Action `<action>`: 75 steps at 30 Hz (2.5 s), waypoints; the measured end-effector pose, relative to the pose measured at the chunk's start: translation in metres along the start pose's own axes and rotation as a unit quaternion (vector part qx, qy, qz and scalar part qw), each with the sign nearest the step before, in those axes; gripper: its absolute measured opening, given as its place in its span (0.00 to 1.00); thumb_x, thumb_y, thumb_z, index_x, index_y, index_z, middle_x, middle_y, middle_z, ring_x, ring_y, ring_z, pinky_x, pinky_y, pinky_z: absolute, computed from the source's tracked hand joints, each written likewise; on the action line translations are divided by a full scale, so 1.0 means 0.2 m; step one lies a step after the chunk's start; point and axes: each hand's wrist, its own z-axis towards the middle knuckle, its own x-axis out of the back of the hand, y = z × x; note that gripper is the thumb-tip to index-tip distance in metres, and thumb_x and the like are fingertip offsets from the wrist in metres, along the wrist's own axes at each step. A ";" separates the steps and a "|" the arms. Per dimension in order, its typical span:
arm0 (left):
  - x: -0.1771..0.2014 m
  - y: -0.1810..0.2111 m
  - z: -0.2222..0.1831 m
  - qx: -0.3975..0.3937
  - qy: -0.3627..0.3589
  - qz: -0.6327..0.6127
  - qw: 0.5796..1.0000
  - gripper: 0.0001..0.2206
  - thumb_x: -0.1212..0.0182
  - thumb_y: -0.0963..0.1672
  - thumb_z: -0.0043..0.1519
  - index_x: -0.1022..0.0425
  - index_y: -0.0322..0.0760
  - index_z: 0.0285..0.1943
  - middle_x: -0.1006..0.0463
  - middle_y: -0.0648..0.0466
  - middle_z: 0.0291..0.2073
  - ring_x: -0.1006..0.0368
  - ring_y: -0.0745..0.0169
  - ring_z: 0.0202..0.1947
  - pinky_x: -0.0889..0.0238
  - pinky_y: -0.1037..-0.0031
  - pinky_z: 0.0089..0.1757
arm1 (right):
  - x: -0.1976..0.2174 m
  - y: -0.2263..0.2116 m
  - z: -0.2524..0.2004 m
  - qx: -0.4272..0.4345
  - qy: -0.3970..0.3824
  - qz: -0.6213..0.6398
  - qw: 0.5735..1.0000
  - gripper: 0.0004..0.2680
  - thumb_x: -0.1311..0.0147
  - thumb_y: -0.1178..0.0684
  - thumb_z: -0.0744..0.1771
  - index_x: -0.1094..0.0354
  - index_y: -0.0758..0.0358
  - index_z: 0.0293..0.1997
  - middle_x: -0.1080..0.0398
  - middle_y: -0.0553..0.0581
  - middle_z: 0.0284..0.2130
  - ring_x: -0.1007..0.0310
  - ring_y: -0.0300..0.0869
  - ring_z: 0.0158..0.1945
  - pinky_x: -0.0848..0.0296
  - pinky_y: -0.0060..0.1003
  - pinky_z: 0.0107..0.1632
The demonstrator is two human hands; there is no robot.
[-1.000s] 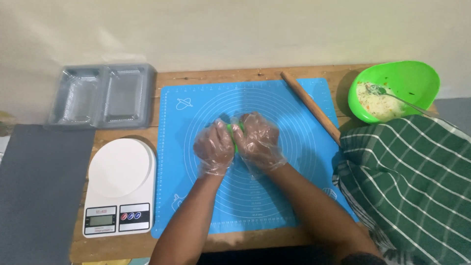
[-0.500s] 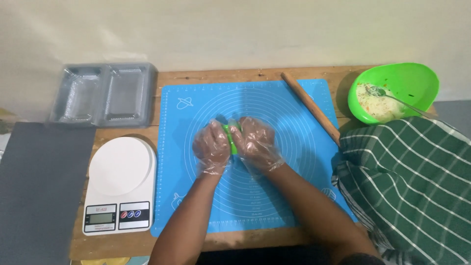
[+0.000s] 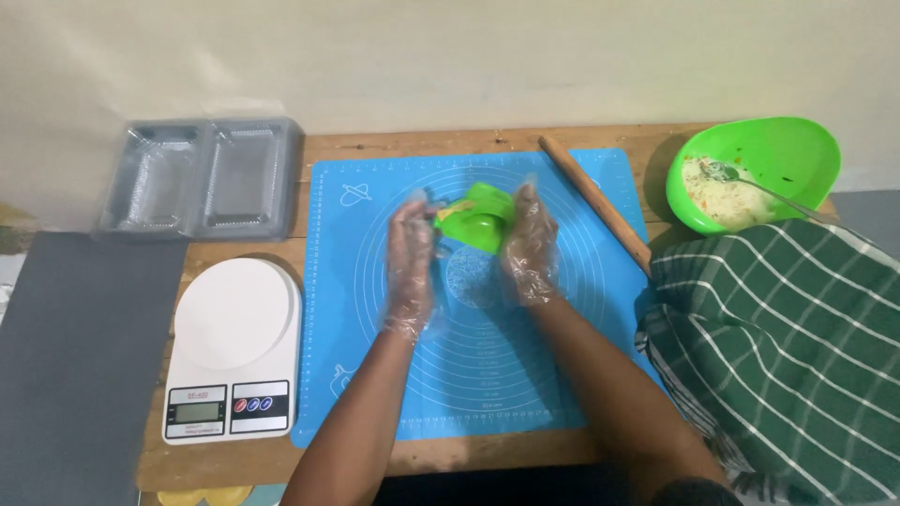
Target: Rolling out dough, placing it in a mold, adding filling, and sealing it to create a pastel.
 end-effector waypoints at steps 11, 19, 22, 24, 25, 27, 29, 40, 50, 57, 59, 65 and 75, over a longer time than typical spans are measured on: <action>0.03 -0.23 0.06 0.032 -0.015 -0.081 0.996 0.27 0.35 0.44 0.64 0.38 0.43 0.73 0.27 0.52 0.61 0.32 0.63 0.59 0.35 0.62 0.61 | -0.01 0.12 0.11 0.491 0.099 -0.222 0.837 0.10 0.51 0.44 0.72 0.25 0.54 0.48 0.26 0.55 0.34 0.22 0.44 0.41 0.24 0.38 0.45; 0.15 -0.25 0.04 0.043 -0.146 0.013 0.988 0.30 0.38 0.46 0.65 0.44 0.40 0.76 0.32 0.48 0.67 0.37 0.59 0.66 0.40 0.62 0.64 | 0.24 -0.23 -0.08 0.490 -0.166 -0.063 0.853 0.11 0.38 0.54 0.67 0.26 0.56 0.54 0.30 0.59 0.49 0.24 0.49 0.51 0.23 0.48 0.53; 0.14 -0.19 0.03 0.045 -0.215 0.062 0.974 0.31 0.39 0.45 0.66 0.47 0.36 0.78 0.36 0.41 0.69 0.40 0.50 0.70 0.46 0.59 0.68 | 0.22 -0.22 -0.04 0.542 -0.219 0.008 0.811 0.06 0.39 0.60 0.66 0.24 0.64 0.47 0.27 0.64 0.39 0.22 0.54 0.41 0.21 0.50 0.48; 0.11 -0.13 0.01 0.013 -0.228 0.111 0.967 0.31 0.38 0.46 0.66 0.46 0.33 0.77 0.35 0.37 0.67 0.40 0.47 0.69 0.45 0.55 0.67 | 0.21 -0.20 0.00 0.565 -0.212 0.009 0.797 0.04 0.39 0.60 0.66 0.24 0.65 0.43 0.26 0.64 0.37 0.22 0.55 0.40 0.23 0.49 0.46; 0.12 -0.16 0.01 0.016 -0.229 0.113 0.967 0.31 0.38 0.46 0.66 0.46 0.33 0.77 0.35 0.37 0.67 0.40 0.47 0.69 0.45 0.55 0.67 | 0.21 -0.18 0.02 0.563 -0.212 0.011 0.799 0.04 0.39 0.60 0.66 0.24 0.65 0.43 0.26 0.64 0.37 0.22 0.55 0.40 0.23 0.49 0.46; 0.14 -0.22 0.01 0.048 -0.196 0.042 0.978 0.31 0.37 0.45 0.65 0.43 0.38 0.77 0.31 0.46 0.67 0.37 0.58 0.68 0.44 0.59 0.67 | 0.21 -0.16 0.05 0.600 -0.203 0.010 0.774 0.02 0.39 0.59 0.67 0.25 0.66 0.37 0.24 0.64 0.34 0.21 0.57 0.40 0.24 0.47 0.44; 0.10 -0.13 0.00 0.061 -0.188 0.040 0.980 0.31 0.37 0.46 0.65 0.45 0.37 0.77 0.32 0.43 0.67 0.38 0.53 0.68 0.46 0.55 0.67 | 0.21 -0.24 -0.07 0.617 -0.146 -0.019 0.773 0.00 0.39 0.64 0.66 0.25 0.70 0.36 0.26 0.69 0.30 0.21 0.59 0.36 0.24 0.48 0.39; 0.05 -0.06 0.04 0.154 -0.012 -0.236 0.959 0.23 0.44 0.45 0.67 0.37 0.43 0.73 0.20 0.46 0.49 0.24 0.50 0.53 0.36 0.50 0.62 | 0.21 -0.21 -0.03 0.245 -0.196 0.035 0.949 0.03 0.40 0.53 0.68 0.25 0.54 0.44 0.24 0.52 0.24 0.21 0.38 0.30 0.22 0.35 0.38; 0.08 -0.06 0.07 0.133 -0.041 -0.356 0.924 0.13 0.40 0.46 0.67 0.29 0.40 0.59 0.19 0.44 0.45 0.22 0.47 0.48 0.30 0.54 0.52 | 0.21 -0.28 -0.10 0.353 -0.300 -0.131 0.876 0.08 0.48 0.58 0.68 0.26 0.67 0.49 0.27 0.66 0.26 0.24 0.48 0.31 0.24 0.45 0.38; 0.14 -0.18 0.10 0.130 -0.008 -0.363 0.923 0.13 0.40 0.43 0.67 0.30 0.44 0.59 0.18 0.47 0.46 0.21 0.49 0.51 0.35 0.49 0.61 | 0.19 -0.23 -0.05 0.329 -0.306 -0.055 0.891 0.08 0.45 0.56 0.69 0.28 0.62 0.53 0.24 0.63 0.34 0.21 0.44 0.36 0.20 0.41 0.41; 0.15 -0.22 0.11 0.125 -0.014 -0.358 0.925 0.12 0.39 0.43 0.66 0.30 0.43 0.58 0.18 0.47 0.45 0.21 0.49 0.50 0.32 0.49 0.59 | 0.17 -0.20 -0.04 0.344 -0.303 -0.067 0.886 0.08 0.43 0.57 0.68 0.27 0.63 0.52 0.23 0.64 0.35 0.20 0.45 0.36 0.19 0.42 0.42; 0.14 -0.19 0.12 0.141 0.000 -0.408 0.902 0.13 0.39 0.41 0.66 0.29 0.43 0.58 0.19 0.46 0.48 0.22 0.48 0.53 0.36 0.46 0.63 | 0.15 -0.25 -0.08 0.209 -0.284 -0.146 0.924 0.08 0.44 0.55 0.67 0.29 0.59 0.51 0.23 0.59 0.37 0.19 0.47 0.42 0.21 0.44 0.49; 0.10 -0.16 0.13 0.122 0.031 -0.400 0.908 0.12 0.36 0.42 0.64 0.25 0.39 0.56 0.19 0.47 0.50 0.22 0.49 0.54 0.31 0.49 0.62 | 0.04 -0.04 0.10 0.111 -0.305 0.069 0.943 0.08 0.39 0.59 0.64 0.26 0.64 0.46 0.23 0.68 0.34 0.16 0.49 0.35 0.15 0.44 0.44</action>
